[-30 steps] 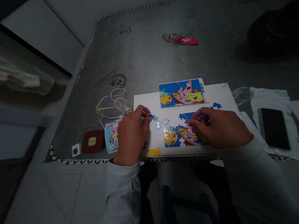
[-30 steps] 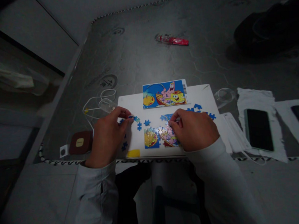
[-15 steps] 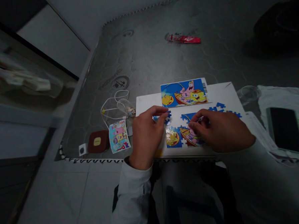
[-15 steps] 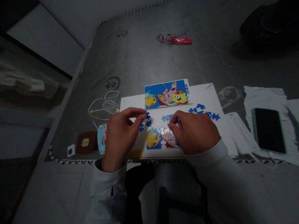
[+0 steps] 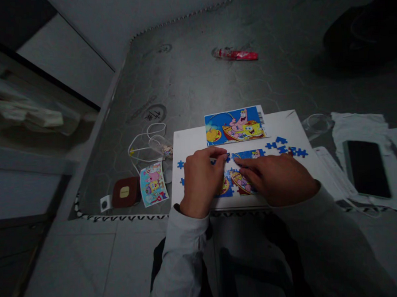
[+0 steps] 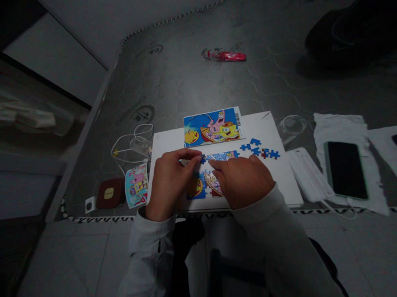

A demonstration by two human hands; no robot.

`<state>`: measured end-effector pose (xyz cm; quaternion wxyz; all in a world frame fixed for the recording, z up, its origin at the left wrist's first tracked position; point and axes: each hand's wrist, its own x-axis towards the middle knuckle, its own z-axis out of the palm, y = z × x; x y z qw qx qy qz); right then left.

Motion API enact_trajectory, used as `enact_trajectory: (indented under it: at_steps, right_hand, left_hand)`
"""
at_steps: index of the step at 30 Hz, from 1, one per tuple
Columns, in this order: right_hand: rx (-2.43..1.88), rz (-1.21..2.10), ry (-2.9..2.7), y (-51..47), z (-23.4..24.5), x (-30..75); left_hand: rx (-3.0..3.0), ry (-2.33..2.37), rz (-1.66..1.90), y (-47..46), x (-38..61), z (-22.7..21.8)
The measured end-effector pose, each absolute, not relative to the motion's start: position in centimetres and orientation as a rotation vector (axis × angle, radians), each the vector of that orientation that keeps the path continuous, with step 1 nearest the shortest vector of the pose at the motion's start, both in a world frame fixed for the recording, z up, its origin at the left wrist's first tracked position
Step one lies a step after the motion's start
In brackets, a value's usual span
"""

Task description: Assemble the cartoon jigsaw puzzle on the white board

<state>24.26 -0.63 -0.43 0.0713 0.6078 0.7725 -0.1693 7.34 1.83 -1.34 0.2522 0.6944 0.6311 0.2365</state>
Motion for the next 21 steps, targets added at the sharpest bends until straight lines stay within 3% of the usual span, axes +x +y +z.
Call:
enact_trajectory:
  at_steps: [21]
  right_hand:
    - [1.852, -0.513, 2.383, -1.07, -0.93, 24.39]
  left_hand:
    - [2.058, 1.746, 0.542, 1.72, 7.36, -1.06]
